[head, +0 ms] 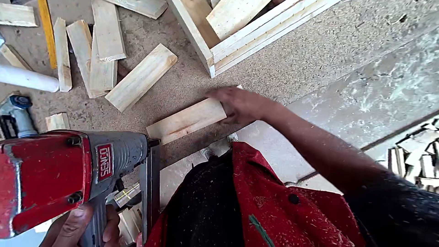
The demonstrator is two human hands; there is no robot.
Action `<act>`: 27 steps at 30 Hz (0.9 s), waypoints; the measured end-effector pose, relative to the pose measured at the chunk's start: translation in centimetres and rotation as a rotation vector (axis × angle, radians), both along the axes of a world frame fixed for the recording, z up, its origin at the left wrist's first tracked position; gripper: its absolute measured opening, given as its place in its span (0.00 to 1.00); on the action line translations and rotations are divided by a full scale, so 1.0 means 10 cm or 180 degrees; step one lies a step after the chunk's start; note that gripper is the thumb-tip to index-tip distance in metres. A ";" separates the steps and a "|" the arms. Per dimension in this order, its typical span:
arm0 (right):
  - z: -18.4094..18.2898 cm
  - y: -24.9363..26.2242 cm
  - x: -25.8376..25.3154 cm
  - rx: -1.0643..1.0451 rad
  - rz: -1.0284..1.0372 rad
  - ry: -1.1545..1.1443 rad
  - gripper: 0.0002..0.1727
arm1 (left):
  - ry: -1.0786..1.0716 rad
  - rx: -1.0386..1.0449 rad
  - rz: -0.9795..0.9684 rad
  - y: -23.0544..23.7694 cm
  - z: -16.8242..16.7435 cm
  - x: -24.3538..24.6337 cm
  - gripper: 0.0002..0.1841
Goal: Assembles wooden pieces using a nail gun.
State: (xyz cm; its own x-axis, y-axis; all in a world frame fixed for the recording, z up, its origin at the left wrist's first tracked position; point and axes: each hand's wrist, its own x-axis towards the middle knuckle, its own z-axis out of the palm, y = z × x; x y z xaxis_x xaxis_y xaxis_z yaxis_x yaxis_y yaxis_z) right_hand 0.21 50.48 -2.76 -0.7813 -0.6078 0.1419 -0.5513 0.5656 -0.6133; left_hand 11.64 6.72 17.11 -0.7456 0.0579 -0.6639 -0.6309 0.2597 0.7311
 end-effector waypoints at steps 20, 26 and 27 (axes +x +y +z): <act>-0.14 0.08 0.01 -0.0302 -0.0040 0.0158 0.52 | 0.0320 0.0022 -0.0327 0.16 0.06 0.08 0.31; -0.17 0.07 0.00 -0.0328 -0.0082 0.0147 0.52 | 0.0502 0.0162 -0.0124 0.40 0.14 0.09 0.31; -0.19 0.08 0.00 -0.0331 -0.0077 0.0185 0.51 | 0.0536 0.0227 -0.0108 0.44 0.13 0.06 0.31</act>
